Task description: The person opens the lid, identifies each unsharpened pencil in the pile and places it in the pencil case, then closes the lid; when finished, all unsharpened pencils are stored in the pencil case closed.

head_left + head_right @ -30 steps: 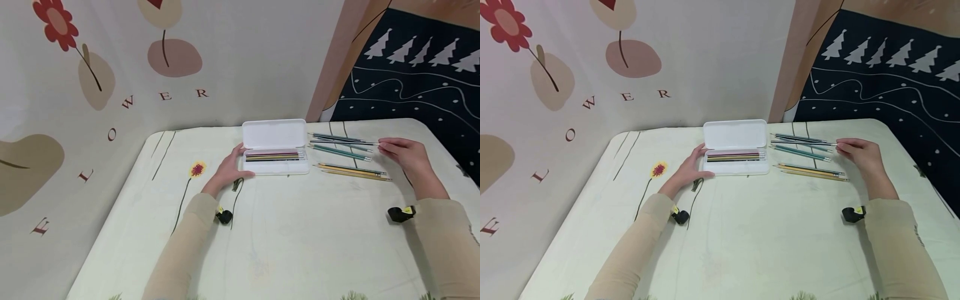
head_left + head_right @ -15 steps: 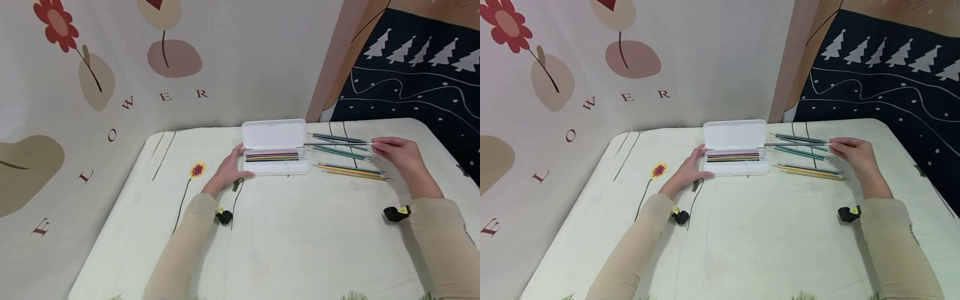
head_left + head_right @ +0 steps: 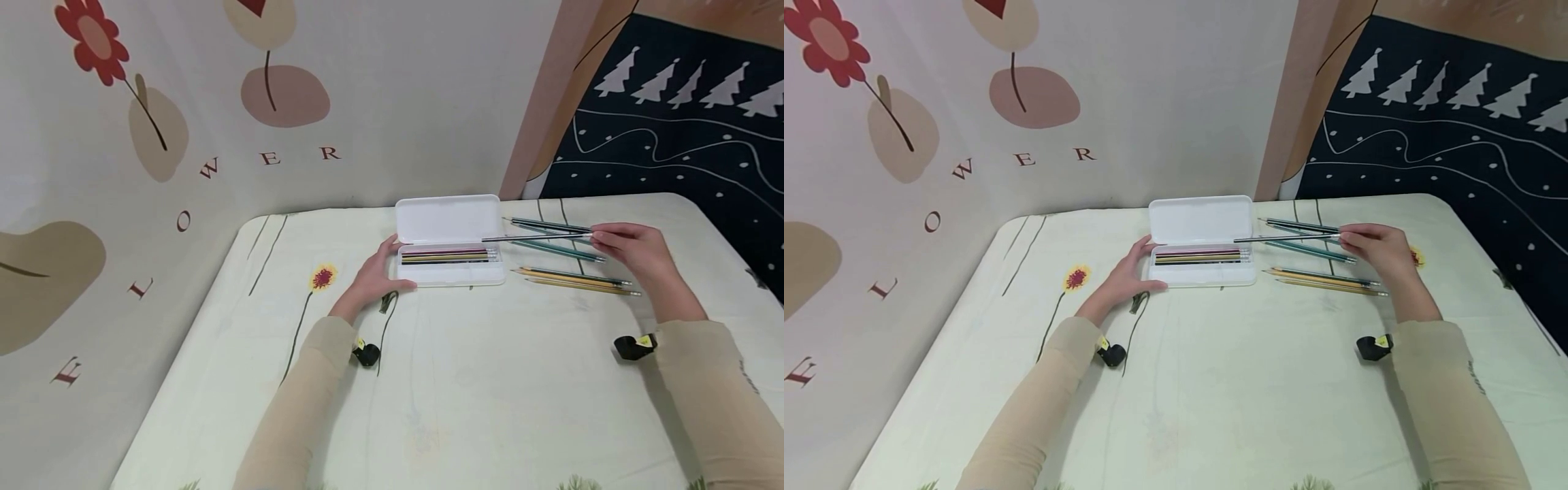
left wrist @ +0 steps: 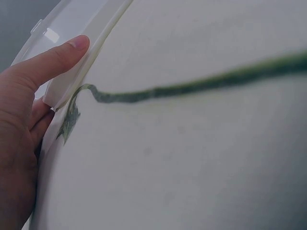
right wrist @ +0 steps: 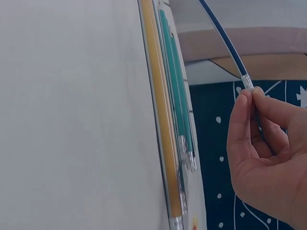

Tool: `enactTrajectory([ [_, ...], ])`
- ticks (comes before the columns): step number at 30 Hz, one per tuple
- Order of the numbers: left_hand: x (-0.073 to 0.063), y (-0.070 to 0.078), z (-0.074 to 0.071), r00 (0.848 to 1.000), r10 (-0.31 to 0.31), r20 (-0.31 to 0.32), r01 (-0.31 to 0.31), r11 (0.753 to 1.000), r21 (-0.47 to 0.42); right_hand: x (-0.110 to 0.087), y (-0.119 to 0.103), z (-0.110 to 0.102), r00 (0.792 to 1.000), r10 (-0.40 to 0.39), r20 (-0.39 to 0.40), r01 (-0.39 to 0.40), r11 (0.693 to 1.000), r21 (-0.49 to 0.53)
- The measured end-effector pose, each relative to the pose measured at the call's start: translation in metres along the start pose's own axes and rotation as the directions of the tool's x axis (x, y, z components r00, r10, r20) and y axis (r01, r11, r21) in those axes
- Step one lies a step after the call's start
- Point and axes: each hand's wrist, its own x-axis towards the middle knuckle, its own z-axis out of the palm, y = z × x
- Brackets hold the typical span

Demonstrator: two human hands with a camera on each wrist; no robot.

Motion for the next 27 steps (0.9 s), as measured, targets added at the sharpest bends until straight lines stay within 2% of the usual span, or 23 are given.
enactTrajectory([
  [7,0.0,-0.001,0.0,1.0,-0.005,-0.003,0.005,1.0,0.009,0.002,-0.003,0.016,1.0,0.015,0.009,-0.015,0.999,-0.039],
  [13,0.001,-0.001,0.001,1.0,-0.003,-0.001,0.003,1.0,0.01,0.004,-0.002,0.027,1.0,0.004,0.029,-0.001,0.992,-0.123],
  [18,0.002,-0.002,0.001,1.0,0.007,-0.004,-0.007,1.0,0.006,0.006,0.0,0.036,0.999,-0.009,0.053,0.013,0.997,-0.082],
  [27,0.002,-0.003,0.001,1.0,0.002,-0.004,-0.002,1.0,0.002,0.009,0.001,0.056,0.998,-0.011,0.069,0.02,0.991,-0.133],
])
